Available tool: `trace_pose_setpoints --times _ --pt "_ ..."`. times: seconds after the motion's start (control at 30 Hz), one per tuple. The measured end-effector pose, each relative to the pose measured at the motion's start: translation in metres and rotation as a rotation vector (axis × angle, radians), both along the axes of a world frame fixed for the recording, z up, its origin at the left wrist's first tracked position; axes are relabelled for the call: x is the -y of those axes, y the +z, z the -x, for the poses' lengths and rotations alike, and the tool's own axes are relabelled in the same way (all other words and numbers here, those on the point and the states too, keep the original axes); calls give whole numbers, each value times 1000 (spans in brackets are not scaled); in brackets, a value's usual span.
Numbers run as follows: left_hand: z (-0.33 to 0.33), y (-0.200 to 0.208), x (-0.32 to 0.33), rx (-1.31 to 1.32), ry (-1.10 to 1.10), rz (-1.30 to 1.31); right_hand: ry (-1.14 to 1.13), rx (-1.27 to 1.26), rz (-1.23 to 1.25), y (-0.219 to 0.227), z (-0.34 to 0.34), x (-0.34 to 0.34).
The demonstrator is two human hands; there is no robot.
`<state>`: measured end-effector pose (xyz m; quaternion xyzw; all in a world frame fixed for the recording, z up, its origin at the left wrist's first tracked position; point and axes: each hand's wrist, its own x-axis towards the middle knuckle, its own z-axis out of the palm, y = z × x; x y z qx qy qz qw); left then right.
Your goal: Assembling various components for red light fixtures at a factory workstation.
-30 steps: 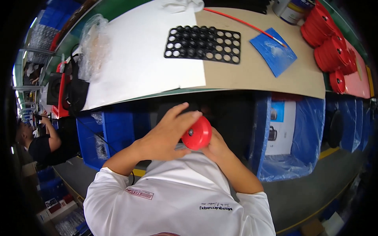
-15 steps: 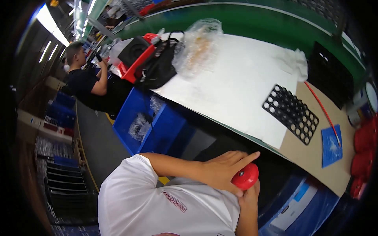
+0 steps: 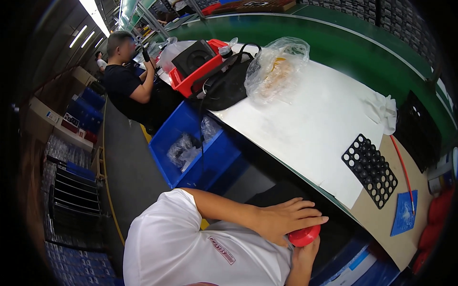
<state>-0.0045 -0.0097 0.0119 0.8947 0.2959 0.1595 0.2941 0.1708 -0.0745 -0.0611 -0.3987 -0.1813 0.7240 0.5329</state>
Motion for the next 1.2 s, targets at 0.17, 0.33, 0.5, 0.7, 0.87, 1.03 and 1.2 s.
trace_pose_setpoints --times 0.17,0.33,0.5,0.7,0.87,1.03,1.2 --pt "-3 11 -2 -100 269 849 144 95 -129 -19 -13 2" --pt "4 -3 10 -75 18 -69 72 52 -1 -11 -3 -1" --pt "4 18 -1 0 233 676 180 185 -53 -24 -10 -4" --pt "5 8 6 116 190 508 102 152 -78 -9 0 -4" --pt "7 10 4 117 246 857 145 184 -96 -10 0 -5" --pt "4 5 5 141 154 335 47 169 -84 4 4 -5" --pt "2 -12 7 142 80 389 66 196 -110 -2 0 -4"
